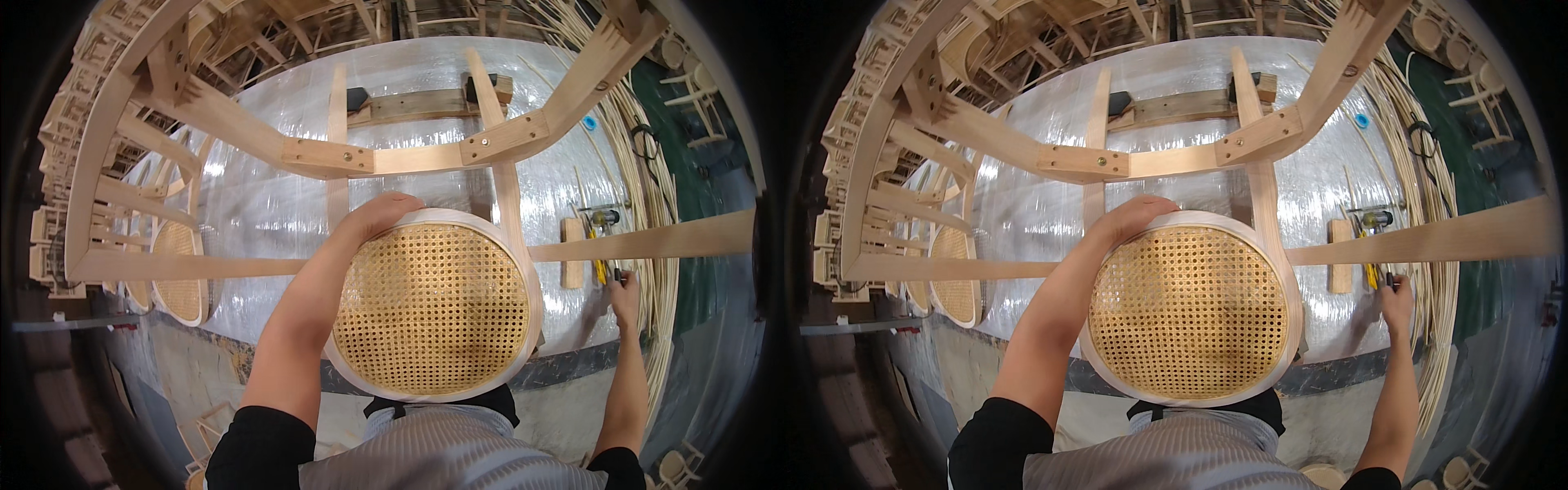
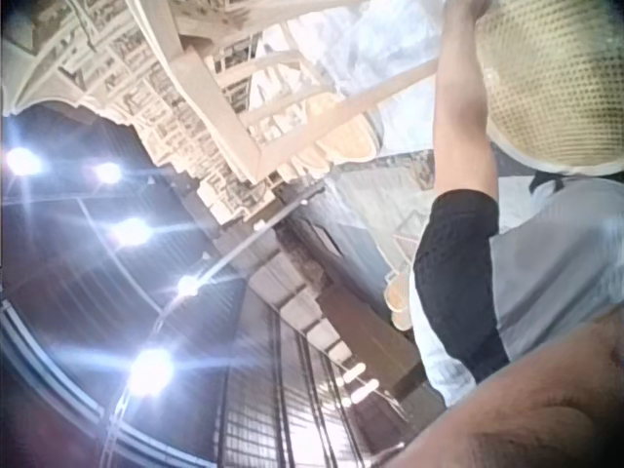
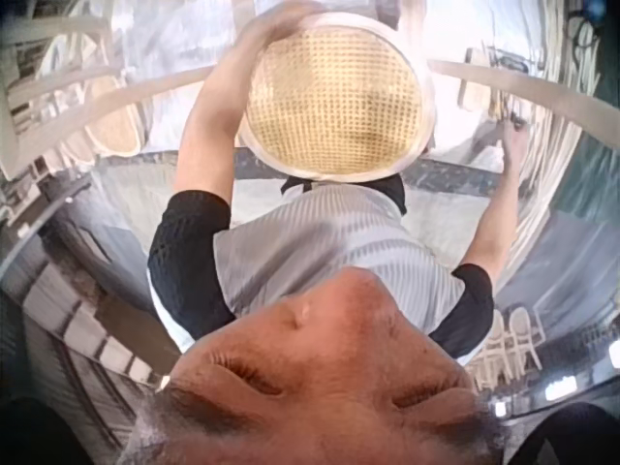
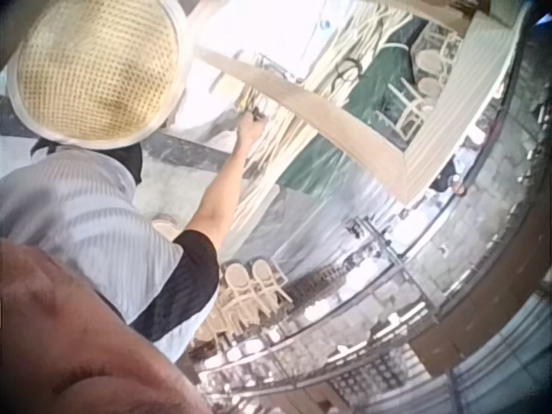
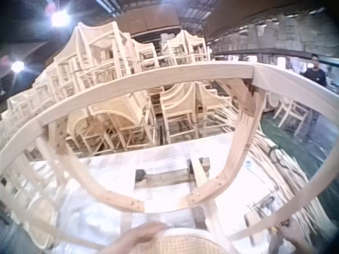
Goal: The person weaves thin cane strips into the perforated seat of a wooden chair frame. They use a hammer to tap the strips into place and a utility knife to trim excess material, working around the perimeter of the seat.
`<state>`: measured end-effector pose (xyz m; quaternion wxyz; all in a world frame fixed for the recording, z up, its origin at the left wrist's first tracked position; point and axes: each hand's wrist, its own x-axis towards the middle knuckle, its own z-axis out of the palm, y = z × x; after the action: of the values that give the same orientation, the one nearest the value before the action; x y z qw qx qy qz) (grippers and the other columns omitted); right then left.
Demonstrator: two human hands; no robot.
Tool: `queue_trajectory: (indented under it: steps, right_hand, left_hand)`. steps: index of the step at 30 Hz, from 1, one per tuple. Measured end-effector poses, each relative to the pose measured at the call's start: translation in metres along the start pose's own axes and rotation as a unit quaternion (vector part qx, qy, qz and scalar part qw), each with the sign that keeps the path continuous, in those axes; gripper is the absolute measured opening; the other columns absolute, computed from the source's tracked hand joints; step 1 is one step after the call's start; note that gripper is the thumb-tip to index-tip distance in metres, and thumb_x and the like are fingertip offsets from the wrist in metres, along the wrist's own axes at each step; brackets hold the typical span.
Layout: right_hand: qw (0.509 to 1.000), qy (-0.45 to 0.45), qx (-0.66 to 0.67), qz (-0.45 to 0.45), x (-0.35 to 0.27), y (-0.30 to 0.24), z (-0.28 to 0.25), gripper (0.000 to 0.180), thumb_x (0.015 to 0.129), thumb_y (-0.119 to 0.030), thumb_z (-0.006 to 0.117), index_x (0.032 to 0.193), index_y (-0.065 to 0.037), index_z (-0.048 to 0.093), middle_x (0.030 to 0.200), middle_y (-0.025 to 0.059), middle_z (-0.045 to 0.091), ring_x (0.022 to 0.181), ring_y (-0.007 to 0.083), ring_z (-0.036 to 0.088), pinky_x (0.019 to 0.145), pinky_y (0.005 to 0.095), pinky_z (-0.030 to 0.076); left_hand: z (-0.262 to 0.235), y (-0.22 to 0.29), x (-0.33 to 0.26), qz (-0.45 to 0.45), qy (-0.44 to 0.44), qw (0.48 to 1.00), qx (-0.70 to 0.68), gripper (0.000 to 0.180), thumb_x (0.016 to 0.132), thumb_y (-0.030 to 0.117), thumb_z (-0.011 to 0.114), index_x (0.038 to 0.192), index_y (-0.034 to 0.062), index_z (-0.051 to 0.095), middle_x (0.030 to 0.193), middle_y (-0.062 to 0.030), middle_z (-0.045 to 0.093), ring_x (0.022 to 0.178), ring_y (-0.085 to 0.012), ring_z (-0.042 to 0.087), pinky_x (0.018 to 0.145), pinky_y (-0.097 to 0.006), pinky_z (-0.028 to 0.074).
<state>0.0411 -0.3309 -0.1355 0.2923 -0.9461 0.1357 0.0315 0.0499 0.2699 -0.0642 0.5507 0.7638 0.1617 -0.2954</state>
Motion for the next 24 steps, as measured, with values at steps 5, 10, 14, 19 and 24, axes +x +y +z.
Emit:
queue_trajectory:
  steps: [5,10,14,19,24]
  right_hand:
    - [0.985,0.060,0.163,0.001,-0.033,-0.003,-0.030,0.028,0.102,-0.019,0.066,0.119,0.003,0.064,0.093,0.0058,0.065,0.080,0.0162,0.057,0.074,0.0313,0.048]
    - [0.967,0.061,0.247,0.002,-0.166,-0.015,-0.023,0.020,0.111,-0.023,0.059,0.107,-0.004,0.063,0.077,-0.0055,0.046,0.065,0.0069,0.042,0.058,0.0255,0.037]
    - [0.945,-0.106,0.309,0.008,-0.264,-0.068,-0.009,0.021,0.110,-0.016,0.056,0.123,-0.003,0.066,0.073,-0.0051,0.054,0.056,0.0053,0.046,0.050,0.0247,0.037]
    - [0.926,-0.273,0.247,-0.084,-0.224,-0.212,0.048,0.033,0.110,-0.015,0.055,0.138,0.000,0.062,0.071,0.0009,0.061,0.059,0.0080,0.055,0.054,0.0277,0.045]
    - [0.930,-0.246,0.199,-0.189,-0.171,-0.262,0.083,0.032,0.112,-0.018,0.056,0.139,-0.002,0.062,0.072,0.0039,0.062,0.062,0.0113,0.058,0.060,0.0300,0.049]
  left_hand:
    - [0.011,0.012,0.005,-0.007,-0.060,0.993,0.098,0.053,0.101,0.043,0.070,0.124,-0.0038,0.075,0.111,-0.0148,0.076,0.100,-0.0194,0.069,0.089,-0.035,0.053]
    - [-0.009,-0.011,0.004,0.065,-0.060,0.987,0.133,0.048,0.102,0.041,0.069,0.123,-0.0016,0.076,0.110,-0.0135,0.077,0.099,-0.0192,0.069,0.089,-0.035,0.053]
    - [-0.008,-0.024,0.011,0.129,0.054,0.983,0.116,0.042,0.105,0.036,0.058,0.123,0.0024,0.077,0.112,-0.0143,0.078,0.100,-0.0231,0.071,0.092,-0.037,0.054]
    - [0.001,-0.025,0.010,0.181,0.173,0.956,0.155,0.045,0.105,0.033,0.047,0.120,0.0028,0.076,0.112,-0.0204,0.076,0.100,-0.0301,0.074,0.094,-0.041,0.054]
    - [-0.002,-0.029,0.007,0.197,0.199,0.953,0.117,0.045,0.105,0.031,0.046,0.122,0.0015,0.075,0.113,-0.0221,0.076,0.099,-0.0295,0.075,0.094,-0.042,0.055]
